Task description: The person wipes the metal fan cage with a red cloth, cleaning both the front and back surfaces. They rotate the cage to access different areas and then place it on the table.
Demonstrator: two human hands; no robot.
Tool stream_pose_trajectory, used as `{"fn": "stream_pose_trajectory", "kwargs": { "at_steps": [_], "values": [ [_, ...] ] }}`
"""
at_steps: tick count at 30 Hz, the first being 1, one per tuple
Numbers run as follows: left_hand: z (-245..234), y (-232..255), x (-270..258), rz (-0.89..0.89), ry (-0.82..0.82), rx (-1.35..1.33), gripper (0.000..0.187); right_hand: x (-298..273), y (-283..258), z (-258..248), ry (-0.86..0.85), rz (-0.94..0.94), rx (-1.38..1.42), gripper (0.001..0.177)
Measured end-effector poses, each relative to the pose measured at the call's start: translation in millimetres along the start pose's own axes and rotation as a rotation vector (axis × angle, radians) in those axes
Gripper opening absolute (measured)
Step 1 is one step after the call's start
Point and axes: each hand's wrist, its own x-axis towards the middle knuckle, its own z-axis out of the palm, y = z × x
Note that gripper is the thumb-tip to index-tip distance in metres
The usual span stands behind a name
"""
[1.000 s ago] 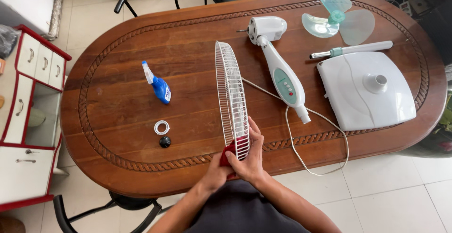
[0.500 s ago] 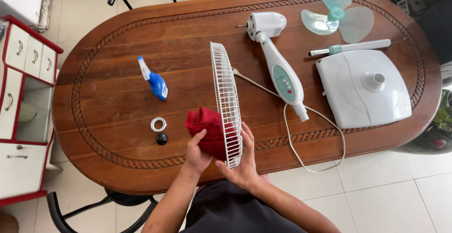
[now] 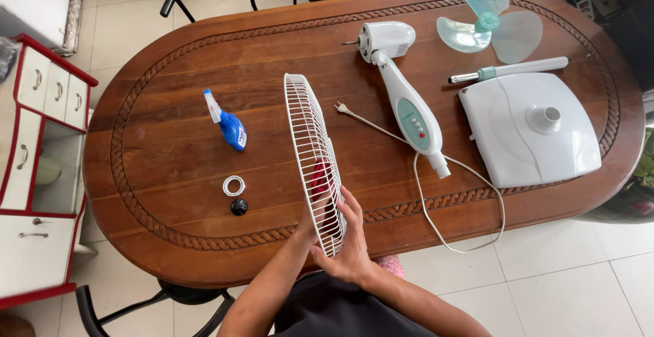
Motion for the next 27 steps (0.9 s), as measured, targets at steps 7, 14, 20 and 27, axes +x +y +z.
{"fn": "stream_pose_trajectory", "kwargs": {
  "at_steps": [7,14,20,27],
  "values": [
    [19,25,-36,-0.209,0.118,0.043,0.051,9,5,-4,0.068,0.047,0.078,0.103],
    [-10,81,-35,-0.057,0.077,-0.121,0.065,4,5,-7,0.092,0.115,0.148,0.102],
    [16,43,-25,-0.097,-0.036,0.086,0.066,2,5,-5,0.114,0.041,0.077,0.101],
    [12,51,-59,-0.314,-0.282,-0.026,0.059,1,7,-15,0.13,0.078,0.052,0.1]
  ]
}}
